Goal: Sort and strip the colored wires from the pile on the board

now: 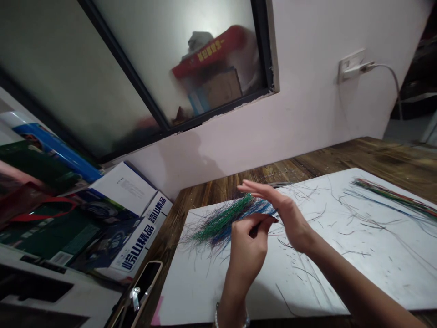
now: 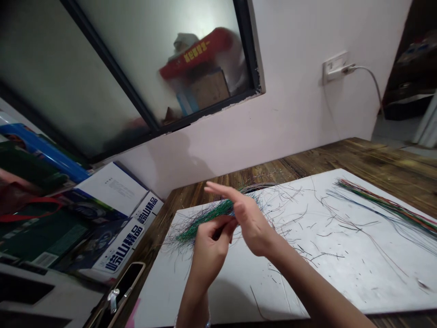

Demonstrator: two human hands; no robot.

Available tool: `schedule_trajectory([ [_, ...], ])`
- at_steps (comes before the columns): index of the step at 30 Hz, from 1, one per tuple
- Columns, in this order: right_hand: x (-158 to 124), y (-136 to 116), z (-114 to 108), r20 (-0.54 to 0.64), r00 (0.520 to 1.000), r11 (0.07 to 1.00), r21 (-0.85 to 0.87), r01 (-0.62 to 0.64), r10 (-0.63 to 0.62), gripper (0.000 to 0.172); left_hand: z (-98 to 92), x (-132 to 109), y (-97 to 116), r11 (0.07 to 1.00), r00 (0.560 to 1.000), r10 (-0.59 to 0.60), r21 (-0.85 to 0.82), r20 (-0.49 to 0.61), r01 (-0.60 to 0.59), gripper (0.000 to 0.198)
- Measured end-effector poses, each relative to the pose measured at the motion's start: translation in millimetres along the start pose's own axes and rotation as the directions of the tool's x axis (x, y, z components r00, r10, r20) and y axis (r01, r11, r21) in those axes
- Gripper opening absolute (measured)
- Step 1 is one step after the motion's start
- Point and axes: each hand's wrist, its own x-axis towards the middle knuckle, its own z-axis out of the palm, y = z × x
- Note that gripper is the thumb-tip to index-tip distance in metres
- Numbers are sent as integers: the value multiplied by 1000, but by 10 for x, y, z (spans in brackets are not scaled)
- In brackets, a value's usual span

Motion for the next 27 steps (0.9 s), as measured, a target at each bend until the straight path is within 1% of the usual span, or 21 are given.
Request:
schedule_trajectory([
  [2,-6,-3,6,86,996,999,-30,-15,17,60,5,1,1,999,1000,-14,-29,0,14,26],
  [3,-6,-5,2,98,995,1000,-15,-27,28,61,2,2,8,999,1000,-24,-42,3,24,26],
  [4,-4,-7,-7,89,995,999,16,-34,33,64,-5,2,16,998,999,-34,-52,6,34,25],
  [6,4,-12,-34,33,999,997,72,-28,25,68,-22,2,34,996,999,-48,-70,9,48,22],
  [8,13,-15,-62,-7,1000,999,53,-1,1,69,-34,3,42,995,999,-48,-87,5,48,21],
  [9,17,-15,-70,6,1000,1000,12,11,-11,68,-35,3,41,994,999,-44,-99,1,44,22],
  [10,18,-15,-74,46,999,999,-39,26,-24,67,-34,4,37,993,999,-39,-113,-7,38,23],
  [12,17,-16,-71,184,982,990,-125,69,-45,66,-28,6,28,990,999,-30,-135,-19,27,26],
  [13,15,-20,-70,243,969,988,-137,75,-40,66,-26,7,25,990,999,-28,-141,-22,25,27],
  [14,11,-27,-74,274,961,991,-120,62,-27,66,-26,7,25,989,999,-28,-143,-22,25,27],
  [15,7,-37,-86,273,962,996,-82,26,-3,64,-28,8,28,990,999,-27,-139,-20,24,26],
  [16,4,-48,-109,248,968,999,-36,-20,28,60,-34,7,33,991,999,-27,-132,-21,24,25],
  [18,5,-69,-188,169,982,995,28,-94,88,45,-50,5,47,993,999,-20,-113,-31,17,21],
  [20,16,-78,-297,123,986,993,22,-115,112,35,-69,1,59,995,999,-9,-97,-48,4,20],
  [21,25,-77,-353,125,986,993,2,-115,114,33,-78,0,63,995,999,-3,-96,-54,-2,20],
  [23,42,-67,-445,174,979,994,-9,-109,109,30,-90,-1,64,994,999,11,-108,-53,-17,20],
  [25,51,-53,-491,237,966,993,37,-114,102,27,-98,-3,63,990,999,35,-135,-29,-39,22],
  [27,48,-44,-490,275,956,982,127,-141,102,24,-104,-11,66,984,998,62,-171,23,-57,27],
])
